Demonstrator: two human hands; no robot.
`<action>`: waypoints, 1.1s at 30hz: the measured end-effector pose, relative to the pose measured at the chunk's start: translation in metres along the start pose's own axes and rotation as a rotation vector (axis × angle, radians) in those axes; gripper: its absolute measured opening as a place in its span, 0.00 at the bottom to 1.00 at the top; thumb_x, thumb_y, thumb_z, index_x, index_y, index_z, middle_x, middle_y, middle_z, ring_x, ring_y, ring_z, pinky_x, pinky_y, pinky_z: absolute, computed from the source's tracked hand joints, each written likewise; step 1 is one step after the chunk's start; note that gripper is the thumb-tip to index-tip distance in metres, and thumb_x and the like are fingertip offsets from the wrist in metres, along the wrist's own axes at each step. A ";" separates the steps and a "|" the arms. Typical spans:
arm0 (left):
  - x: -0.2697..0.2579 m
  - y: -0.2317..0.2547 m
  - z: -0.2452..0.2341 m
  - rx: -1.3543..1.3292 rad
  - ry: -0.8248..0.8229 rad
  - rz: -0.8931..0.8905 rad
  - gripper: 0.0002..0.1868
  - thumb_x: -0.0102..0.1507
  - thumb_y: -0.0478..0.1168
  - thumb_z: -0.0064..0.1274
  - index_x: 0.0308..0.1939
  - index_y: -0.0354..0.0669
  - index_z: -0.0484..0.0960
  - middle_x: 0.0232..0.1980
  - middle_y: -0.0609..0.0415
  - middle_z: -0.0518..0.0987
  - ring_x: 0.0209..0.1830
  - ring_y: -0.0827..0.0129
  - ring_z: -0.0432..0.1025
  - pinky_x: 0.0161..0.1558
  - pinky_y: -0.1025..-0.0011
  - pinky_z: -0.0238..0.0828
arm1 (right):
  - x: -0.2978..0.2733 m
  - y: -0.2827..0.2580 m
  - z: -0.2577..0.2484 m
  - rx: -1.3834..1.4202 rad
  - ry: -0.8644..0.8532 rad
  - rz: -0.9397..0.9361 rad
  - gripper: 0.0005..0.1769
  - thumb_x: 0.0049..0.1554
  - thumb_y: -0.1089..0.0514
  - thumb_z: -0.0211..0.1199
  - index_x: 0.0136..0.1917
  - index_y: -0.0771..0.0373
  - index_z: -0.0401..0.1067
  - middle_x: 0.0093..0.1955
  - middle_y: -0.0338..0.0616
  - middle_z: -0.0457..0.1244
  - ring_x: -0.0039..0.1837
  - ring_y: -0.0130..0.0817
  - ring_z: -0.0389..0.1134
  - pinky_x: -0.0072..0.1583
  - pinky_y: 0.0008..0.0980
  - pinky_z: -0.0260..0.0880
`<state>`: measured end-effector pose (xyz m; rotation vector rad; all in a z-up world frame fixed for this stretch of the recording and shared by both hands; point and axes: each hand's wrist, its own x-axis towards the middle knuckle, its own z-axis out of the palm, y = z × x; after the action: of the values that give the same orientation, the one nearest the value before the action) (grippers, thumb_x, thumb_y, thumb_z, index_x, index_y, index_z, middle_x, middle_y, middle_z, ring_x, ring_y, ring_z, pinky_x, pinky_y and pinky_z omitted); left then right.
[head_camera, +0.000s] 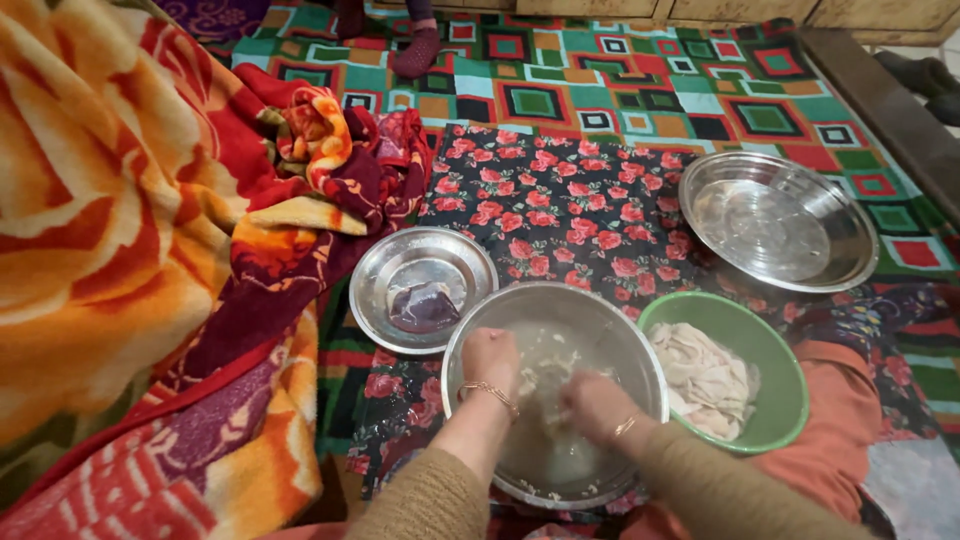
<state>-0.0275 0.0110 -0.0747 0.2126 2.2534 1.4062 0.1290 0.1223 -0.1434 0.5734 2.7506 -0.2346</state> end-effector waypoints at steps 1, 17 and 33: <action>-0.006 0.005 -0.003 -0.028 -0.070 -0.069 0.09 0.48 0.35 0.40 0.15 0.50 0.59 0.24 0.64 0.56 0.30 0.68 0.49 0.26 0.61 0.50 | -0.006 0.000 -0.017 0.264 0.000 0.127 0.16 0.48 0.40 0.67 0.42 0.51 0.77 0.44 0.41 0.67 0.48 0.40 0.69 0.54 0.39 0.70; -0.042 0.004 0.033 -0.541 -0.437 -0.233 0.06 0.63 0.39 0.51 0.38 0.45 0.82 0.30 0.53 0.79 0.28 0.68 0.70 0.27 0.69 0.64 | -0.066 -0.121 -0.160 1.643 0.202 0.749 0.38 0.49 0.34 0.47 0.74 0.32 0.66 0.55 0.34 0.63 0.49 0.29 0.55 0.54 0.37 0.51; -0.054 0.057 -0.010 -0.658 -0.164 -0.544 0.30 0.67 0.58 0.45 0.54 0.34 0.80 0.47 0.45 0.79 0.46 0.56 0.74 0.48 0.56 0.71 | -0.010 -0.009 -0.053 0.682 0.211 0.798 0.40 0.61 0.27 0.41 0.53 0.59 0.82 0.53 0.54 0.72 0.57 0.50 0.73 0.61 0.45 0.69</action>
<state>0.0091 0.0093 -0.0046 -0.4494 1.4496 1.6370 0.1195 0.1219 -0.0897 1.8734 2.3186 -0.9456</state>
